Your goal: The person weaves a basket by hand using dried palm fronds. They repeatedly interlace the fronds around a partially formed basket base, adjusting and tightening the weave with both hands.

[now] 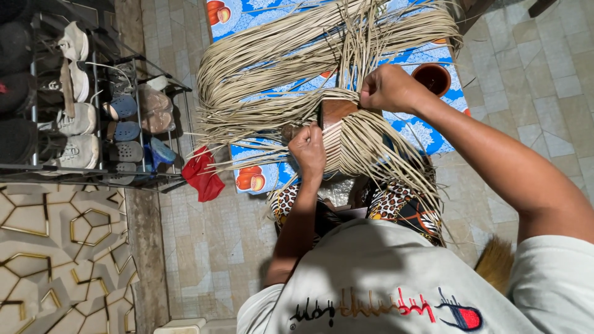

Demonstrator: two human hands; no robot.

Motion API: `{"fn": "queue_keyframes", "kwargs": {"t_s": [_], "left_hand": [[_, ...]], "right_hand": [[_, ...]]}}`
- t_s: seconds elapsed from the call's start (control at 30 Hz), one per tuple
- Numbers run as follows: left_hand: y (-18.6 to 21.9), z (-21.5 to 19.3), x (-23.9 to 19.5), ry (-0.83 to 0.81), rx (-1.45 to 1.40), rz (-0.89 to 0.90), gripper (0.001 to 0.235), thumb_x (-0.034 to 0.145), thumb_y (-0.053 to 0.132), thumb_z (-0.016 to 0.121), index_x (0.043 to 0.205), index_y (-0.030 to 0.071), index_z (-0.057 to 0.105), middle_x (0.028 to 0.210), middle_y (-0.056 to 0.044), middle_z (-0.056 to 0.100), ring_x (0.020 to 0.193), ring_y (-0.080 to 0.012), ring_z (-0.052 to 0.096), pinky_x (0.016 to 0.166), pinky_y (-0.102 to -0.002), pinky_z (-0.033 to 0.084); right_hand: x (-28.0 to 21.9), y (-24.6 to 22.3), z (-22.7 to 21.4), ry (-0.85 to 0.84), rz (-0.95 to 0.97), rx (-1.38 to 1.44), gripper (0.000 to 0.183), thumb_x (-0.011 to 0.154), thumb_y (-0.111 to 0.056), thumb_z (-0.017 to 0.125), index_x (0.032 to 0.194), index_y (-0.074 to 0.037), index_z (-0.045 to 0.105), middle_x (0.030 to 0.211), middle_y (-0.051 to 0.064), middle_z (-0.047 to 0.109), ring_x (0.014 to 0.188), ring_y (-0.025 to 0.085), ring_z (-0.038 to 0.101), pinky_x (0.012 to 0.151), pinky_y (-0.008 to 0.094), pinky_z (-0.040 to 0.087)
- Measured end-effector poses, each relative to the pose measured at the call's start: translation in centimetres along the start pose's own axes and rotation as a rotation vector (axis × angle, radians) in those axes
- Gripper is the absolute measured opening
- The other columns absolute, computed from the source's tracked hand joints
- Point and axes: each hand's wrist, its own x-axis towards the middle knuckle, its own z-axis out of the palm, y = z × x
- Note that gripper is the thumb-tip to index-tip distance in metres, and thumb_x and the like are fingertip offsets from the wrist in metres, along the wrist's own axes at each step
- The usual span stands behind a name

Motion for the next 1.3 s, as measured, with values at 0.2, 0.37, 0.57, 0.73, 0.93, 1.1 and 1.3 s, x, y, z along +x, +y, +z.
{"fn": "queue_keyframes", "kwargs": {"t_s": [0.2, 0.37, 0.57, 0.73, 0.93, 1.1, 1.3], "left_hand": [[-0.3, -0.1, -0.1, -0.038, 0.027, 0.013, 0.050, 0.094, -0.001, 0.056, 0.055, 0.018, 0.031, 0.051, 0.006, 0.029, 0.049, -0.0085, 0.027, 0.052, -0.030, 0.030], [-0.2, 0.0, -0.1, -0.012, 0.011, 0.018, 0.050, 0.092, -0.003, 0.056, 0.055, 0.017, 0.029, 0.052, 0.006, 0.028, 0.050, -0.0074, 0.025, 0.051, -0.031, 0.024], [-0.4, 0.0, -0.1, -0.021, 0.011, 0.024, 0.050, 0.093, -0.003, 0.056, 0.056, 0.017, 0.028, 0.052, 0.006, 0.026, 0.051, -0.0075, 0.024, 0.053, -0.030, 0.030], [-2.5, 0.0, -0.4, 0.032, 0.072, -0.030, 0.048, 0.090, 0.002, 0.061, 0.052, 0.015, 0.035, 0.048, 0.005, 0.030, 0.051, -0.0068, 0.030, 0.053, -0.028, 0.034], [-3.4, -0.1, -0.5, 0.072, 0.136, -0.077, 0.047, 0.087, 0.006, 0.066, 0.047, 0.012, 0.043, 0.042, 0.005, 0.036, 0.050, -0.0072, 0.036, 0.052, -0.028, 0.037], [-3.5, -0.1, -0.4, 0.075, 0.125, -0.065, 0.046, 0.087, 0.006, 0.066, 0.047, 0.011, 0.043, 0.042, 0.004, 0.036, 0.050, -0.0070, 0.036, 0.051, -0.028, 0.036], [-2.4, -0.2, -0.4, 0.071, 0.131, -0.063, 0.046, 0.087, 0.007, 0.066, 0.048, 0.013, 0.043, 0.043, 0.006, 0.035, 0.050, -0.0070, 0.035, 0.051, -0.027, 0.034]], "right_hand": [[-0.2, -0.3, -0.6, -0.016, 0.173, 0.252, 0.013, 0.088, 0.003, 0.067, 0.086, -0.010, 0.065, 0.083, 0.005, 0.068, 0.072, 0.015, 0.061, 0.064, 0.029, 0.052], [0.2, 1.0, -1.1, -0.094, 0.053, 0.242, 0.017, 0.093, 0.000, 0.074, 0.082, -0.013, 0.075, 0.081, -0.001, 0.071, 0.075, 0.010, 0.061, 0.082, 0.033, 0.051], [-1.5, -2.8, -1.9, -0.148, 0.101, -0.090, 0.015, 0.096, -0.011, 0.068, 0.101, -0.004, 0.080, 0.100, 0.012, 0.079, 0.087, 0.025, 0.073, 0.081, 0.038, 0.060], [2.4, -0.8, 1.1, -0.121, 0.105, -0.385, 0.017, 0.086, -0.012, 0.070, 0.093, 0.000, 0.081, 0.083, 0.020, 0.074, 0.077, 0.039, 0.070, 0.066, 0.053, 0.053], [3.1, -1.8, 4.4, -0.004, 0.057, -0.589, 0.024, 0.080, 0.000, 0.070, 0.102, 0.006, 0.078, 0.093, 0.026, 0.074, 0.093, 0.051, 0.071, 0.092, 0.070, 0.036], [3.7, -3.1, 4.4, -0.001, 0.078, -0.640, 0.024, 0.084, 0.001, 0.065, 0.105, 0.004, 0.076, 0.098, 0.024, 0.074, 0.097, 0.050, 0.069, 0.091, 0.069, 0.033], [3.2, -3.4, 2.1, -0.143, 0.143, -0.521, 0.023, 0.087, -0.012, 0.074, 0.104, 0.003, 0.077, 0.093, 0.024, 0.074, 0.089, 0.043, 0.071, 0.087, 0.061, 0.041]]}}
